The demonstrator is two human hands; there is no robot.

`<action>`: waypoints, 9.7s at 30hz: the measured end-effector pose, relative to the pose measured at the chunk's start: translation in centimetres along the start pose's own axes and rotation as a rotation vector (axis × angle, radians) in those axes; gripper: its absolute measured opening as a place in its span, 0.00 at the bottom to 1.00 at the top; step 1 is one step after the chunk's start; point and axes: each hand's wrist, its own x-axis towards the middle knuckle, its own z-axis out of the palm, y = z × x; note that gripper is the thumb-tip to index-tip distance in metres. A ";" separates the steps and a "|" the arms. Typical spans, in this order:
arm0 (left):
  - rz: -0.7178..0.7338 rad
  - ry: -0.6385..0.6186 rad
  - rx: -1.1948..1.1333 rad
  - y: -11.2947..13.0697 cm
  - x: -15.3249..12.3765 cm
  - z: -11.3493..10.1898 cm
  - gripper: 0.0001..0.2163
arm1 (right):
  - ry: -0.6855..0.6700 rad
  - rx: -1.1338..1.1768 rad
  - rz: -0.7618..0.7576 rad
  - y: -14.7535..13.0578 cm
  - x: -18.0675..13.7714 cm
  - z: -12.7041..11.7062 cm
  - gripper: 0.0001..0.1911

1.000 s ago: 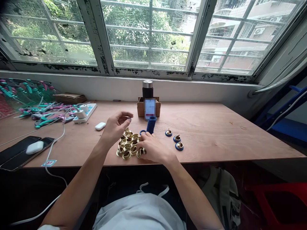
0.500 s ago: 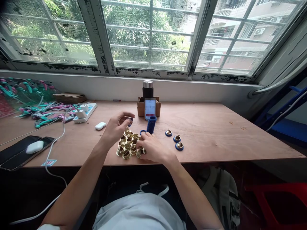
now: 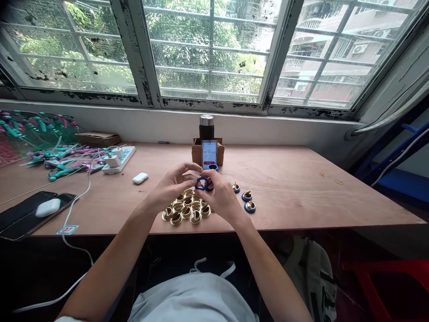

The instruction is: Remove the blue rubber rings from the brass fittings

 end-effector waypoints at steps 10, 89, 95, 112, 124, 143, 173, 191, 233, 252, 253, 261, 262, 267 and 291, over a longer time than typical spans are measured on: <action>0.022 0.072 0.134 -1.1 0.3 -0.1 0.16 | 0.126 0.104 0.052 -0.3 0.0 0.2 0.10; 0.050 0.339 0.285 -0.8 0.2 -2.0 0.11 | 0.102 -0.068 0.266 6.1 4.9 -1.3 0.15; 0.037 0.333 0.289 -0.7 0.2 -1.9 0.10 | 0.121 -0.069 0.258 6.3 5.0 -1.2 0.14; 0.047 0.343 0.263 -0.6 0.2 -1.8 0.09 | 0.177 -0.135 0.258 6.0 3.5 -3.1 0.21; 0.000 0.327 0.251 -0.4 0.3 -1.4 0.10 | -0.188 -0.452 0.472 10.9 -1.3 -4.8 0.19; -0.046 0.237 0.284 -0.6 0.2 -1.2 0.09 | -0.279 -0.237 0.446 10.1 -0.8 -4.9 0.14; -0.156 -0.265 0.136 -0.5 -0.8 0.6 0.20 | 0.163 0.441 0.020 0.3 0.5 -2.6 0.10; 0.078 -0.042 0.421 -0.4 -0.5 0.6 0.20 | -0.036 0.372 0.038 -0.1 0.3 -1.0 0.17; 0.152 -0.168 0.686 0.4 -1.1 0.5 0.18 | -0.115 0.432 0.083 -0.1 -0.1 -1.2 0.11; 0.181 -0.131 0.699 0.3 -1.0 0.9 0.17 | -0.123 0.473 0.096 -0.3 0.0 -1.2 0.11; 0.189 -0.132 0.710 0.2 -1.0 0.9 0.17 | -0.121 0.464 0.095 -0.4 0.0 -1.2 0.11; 0.182 -0.136 0.802 0.0 -1.1 0.8 0.21 | -0.115 0.461 0.109 -0.3 0.1 -1.1 0.13; 0.180 -0.135 0.797 0.0 -1.1 0.8 0.21 | -0.113 0.472 0.119 -0.2 0.1 -1.1 0.13; 0.169 -0.133 0.762 -0.1 -1.1 0.9 0.20 | -0.114 0.498 0.169 0.3 0.0 -0.9 0.17; 0.200 -0.109 0.901 -1.0 -0.8 1.5 0.15 | 0.051 0.206 0.179 -1.8 0.0 -0.5 0.02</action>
